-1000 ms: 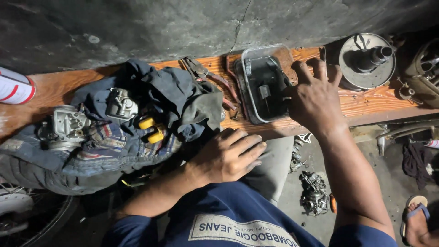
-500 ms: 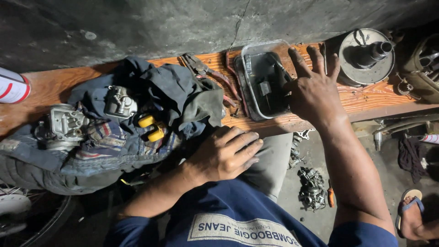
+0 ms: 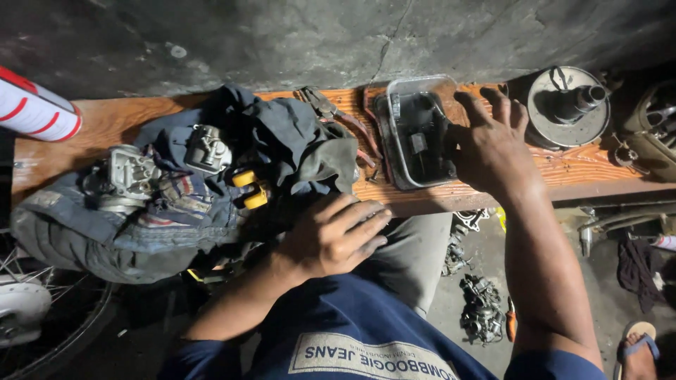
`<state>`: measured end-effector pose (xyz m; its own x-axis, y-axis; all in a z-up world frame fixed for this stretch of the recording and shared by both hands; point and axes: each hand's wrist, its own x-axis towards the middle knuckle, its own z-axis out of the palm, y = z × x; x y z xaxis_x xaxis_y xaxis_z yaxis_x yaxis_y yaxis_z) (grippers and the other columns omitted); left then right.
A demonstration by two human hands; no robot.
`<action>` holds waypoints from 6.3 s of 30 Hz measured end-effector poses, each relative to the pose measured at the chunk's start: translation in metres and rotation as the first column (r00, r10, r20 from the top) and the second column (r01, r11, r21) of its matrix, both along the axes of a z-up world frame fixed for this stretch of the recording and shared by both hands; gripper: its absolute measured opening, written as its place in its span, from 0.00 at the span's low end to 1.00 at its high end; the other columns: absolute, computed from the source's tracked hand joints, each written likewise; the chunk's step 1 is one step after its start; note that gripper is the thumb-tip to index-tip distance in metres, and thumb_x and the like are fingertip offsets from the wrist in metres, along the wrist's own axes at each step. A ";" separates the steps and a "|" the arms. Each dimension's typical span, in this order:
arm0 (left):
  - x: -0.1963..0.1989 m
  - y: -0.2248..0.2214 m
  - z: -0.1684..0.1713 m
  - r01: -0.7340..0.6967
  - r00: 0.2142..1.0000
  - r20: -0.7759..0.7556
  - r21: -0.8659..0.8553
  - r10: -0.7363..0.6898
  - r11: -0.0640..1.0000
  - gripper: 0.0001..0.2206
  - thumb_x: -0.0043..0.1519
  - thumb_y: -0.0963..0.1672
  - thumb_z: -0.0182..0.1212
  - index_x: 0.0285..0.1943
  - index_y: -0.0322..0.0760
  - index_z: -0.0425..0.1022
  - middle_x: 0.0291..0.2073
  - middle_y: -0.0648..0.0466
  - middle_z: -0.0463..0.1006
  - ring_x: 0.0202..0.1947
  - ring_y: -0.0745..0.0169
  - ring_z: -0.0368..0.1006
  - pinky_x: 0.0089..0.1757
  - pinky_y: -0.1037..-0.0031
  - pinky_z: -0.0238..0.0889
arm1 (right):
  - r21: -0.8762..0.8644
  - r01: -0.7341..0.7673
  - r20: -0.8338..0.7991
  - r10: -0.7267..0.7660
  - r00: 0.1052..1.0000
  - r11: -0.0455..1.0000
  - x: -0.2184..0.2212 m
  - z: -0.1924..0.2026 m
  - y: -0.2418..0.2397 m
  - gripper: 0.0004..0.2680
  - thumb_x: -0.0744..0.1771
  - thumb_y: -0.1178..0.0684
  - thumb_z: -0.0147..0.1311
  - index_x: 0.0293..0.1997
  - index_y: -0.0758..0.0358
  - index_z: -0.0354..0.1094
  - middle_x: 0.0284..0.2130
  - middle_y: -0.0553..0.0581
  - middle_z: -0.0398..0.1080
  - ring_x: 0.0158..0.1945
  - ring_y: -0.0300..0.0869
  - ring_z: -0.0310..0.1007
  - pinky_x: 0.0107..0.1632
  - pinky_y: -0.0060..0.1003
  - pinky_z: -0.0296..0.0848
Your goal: Disassembling and cleaning a motorcycle carburetor, focusing on the float and needle valve assembly.
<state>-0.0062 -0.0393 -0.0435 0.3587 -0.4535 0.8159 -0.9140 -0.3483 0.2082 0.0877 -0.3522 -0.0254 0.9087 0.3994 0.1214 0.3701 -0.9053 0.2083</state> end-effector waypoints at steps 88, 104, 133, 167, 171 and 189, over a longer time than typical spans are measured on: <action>-0.008 -0.017 -0.043 -0.890 0.360 -0.841 -0.439 -0.404 0.122 0.24 0.58 0.45 0.73 0.57 0.23 0.70 0.31 0.44 0.76 0.17 0.63 0.75 0.18 0.80 0.69 | 0.872 -0.409 0.345 0.253 0.904 0.270 -0.095 0.000 0.180 0.03 0.66 0.56 0.64 0.40 0.62 0.78 0.36 0.61 0.73 0.36 0.58 0.77 0.42 0.47 0.75; -0.017 -0.021 -0.015 -0.736 0.543 -0.813 -0.581 -0.210 0.348 0.04 0.62 0.41 0.68 0.40 0.31 0.82 0.19 0.50 0.77 0.13 0.70 0.71 0.18 0.82 0.66 | 0.867 -0.397 0.340 0.225 0.913 0.302 -0.095 -0.003 0.182 0.02 0.66 0.57 0.63 0.36 0.63 0.76 0.32 0.60 0.67 0.32 0.59 0.74 0.37 0.44 0.74; -0.022 -0.013 -0.004 -0.710 0.535 -0.827 -0.551 -0.172 0.438 0.11 0.69 0.43 0.56 0.36 0.33 0.79 0.11 0.51 0.70 0.13 0.66 0.69 0.21 0.80 0.61 | 0.948 -0.301 0.276 0.208 0.939 0.102 -0.085 0.008 0.187 0.05 0.66 0.62 0.64 0.44 0.64 0.79 0.28 0.60 0.67 0.31 0.49 0.74 0.40 0.42 0.73; -0.030 -0.015 0.002 -0.694 0.582 -0.813 -0.492 0.007 0.526 0.10 0.69 0.42 0.54 0.36 0.32 0.75 0.27 0.47 0.76 0.36 0.61 0.73 0.40 0.64 0.71 | 0.979 -0.149 0.194 0.414 0.889 -0.138 -0.079 0.000 0.180 0.03 0.67 0.65 0.60 0.40 0.73 0.71 0.33 0.62 0.65 0.32 0.46 0.75 0.41 0.43 0.75; -0.034 -0.012 0.007 -0.686 0.570 -0.821 -0.446 0.042 0.575 0.07 0.68 0.41 0.55 0.37 0.34 0.76 0.25 0.47 0.74 0.35 0.59 0.73 0.39 0.63 0.70 | 0.970 -0.159 0.219 0.372 0.902 -0.185 -0.078 -0.013 0.173 0.03 0.68 0.65 0.57 0.41 0.75 0.67 0.34 0.65 0.67 0.37 0.48 0.72 0.45 0.43 0.70; -0.041 0.115 0.019 -0.729 0.622 -0.080 0.303 0.779 0.614 0.31 0.43 0.42 0.73 0.61 0.45 0.75 0.54 0.52 0.77 0.54 0.44 0.70 0.49 0.56 0.69 | 0.947 -0.202 0.258 0.220 0.941 -0.250 -0.109 -0.001 0.192 0.04 0.66 0.68 0.59 0.42 0.80 0.69 0.30 0.68 0.70 0.35 0.46 0.69 0.40 0.43 0.71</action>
